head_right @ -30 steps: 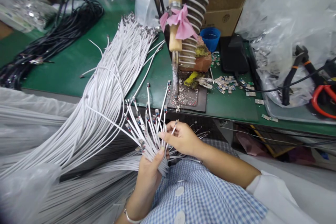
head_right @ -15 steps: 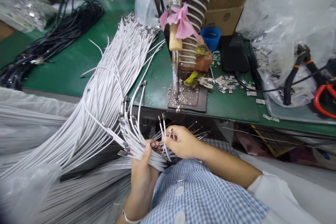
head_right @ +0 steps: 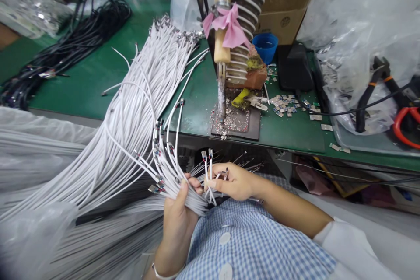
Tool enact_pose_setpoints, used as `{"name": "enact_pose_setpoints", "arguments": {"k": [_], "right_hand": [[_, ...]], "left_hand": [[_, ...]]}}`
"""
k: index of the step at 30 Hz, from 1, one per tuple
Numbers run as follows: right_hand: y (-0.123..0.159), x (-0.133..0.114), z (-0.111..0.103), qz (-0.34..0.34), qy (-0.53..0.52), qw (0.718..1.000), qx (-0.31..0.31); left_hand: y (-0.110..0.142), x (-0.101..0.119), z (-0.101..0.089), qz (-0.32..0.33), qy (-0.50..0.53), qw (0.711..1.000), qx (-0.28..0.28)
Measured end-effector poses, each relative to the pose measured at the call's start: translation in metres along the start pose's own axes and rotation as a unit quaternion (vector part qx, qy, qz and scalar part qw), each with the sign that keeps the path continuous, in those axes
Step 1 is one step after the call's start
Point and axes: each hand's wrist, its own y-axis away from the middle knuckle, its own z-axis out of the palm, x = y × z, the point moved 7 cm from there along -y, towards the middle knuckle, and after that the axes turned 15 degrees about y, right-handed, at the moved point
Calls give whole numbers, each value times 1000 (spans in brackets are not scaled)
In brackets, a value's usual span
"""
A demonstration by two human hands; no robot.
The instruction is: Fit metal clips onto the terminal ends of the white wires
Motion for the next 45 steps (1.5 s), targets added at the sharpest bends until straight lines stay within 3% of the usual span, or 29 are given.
{"name": "enact_pose_setpoints", "arguments": {"k": [4, 6, 10, 12, 16, 23, 30, 35, 40, 45], "right_hand": [[0, -2, -2, -13, 37, 999, -10], [-1, -2, -9, -24, 120, 992, 10], [1, 6, -40, 22, 371, 916, 150], [4, 11, -51, 61, 403, 892, 198], [8, 3, -46, 21, 363, 905, 221], [-5, -24, -10, -73, 265, 948, 160], [-8, -11, -15, -21, 211, 963, 168], [-6, 4, -16, 52, 69, 986, 143], [-7, -2, -22, 39, 53, 982, 180], [-12, -4, -21, 21, 73, 983, 170]], "left_hand": [[1, 1, 2, -3, -13, 1000, 1], [2, 1, 5, -1, -17, 1000, -6], [1, -2, 6, -21, -10, 1000, -9], [1, -3, 6, -33, -7, 999, -2], [0, -6, 7, -45, -9, 999, 2], [4, -19, 5, -82, -26, 996, 17], [3, -15, 5, -78, -11, 997, 2], [3, -15, 2, -74, -25, 997, 21], [4, -16, 4, -83, -34, 996, 9], [5, -15, 9, -72, -47, 996, -25]]}}
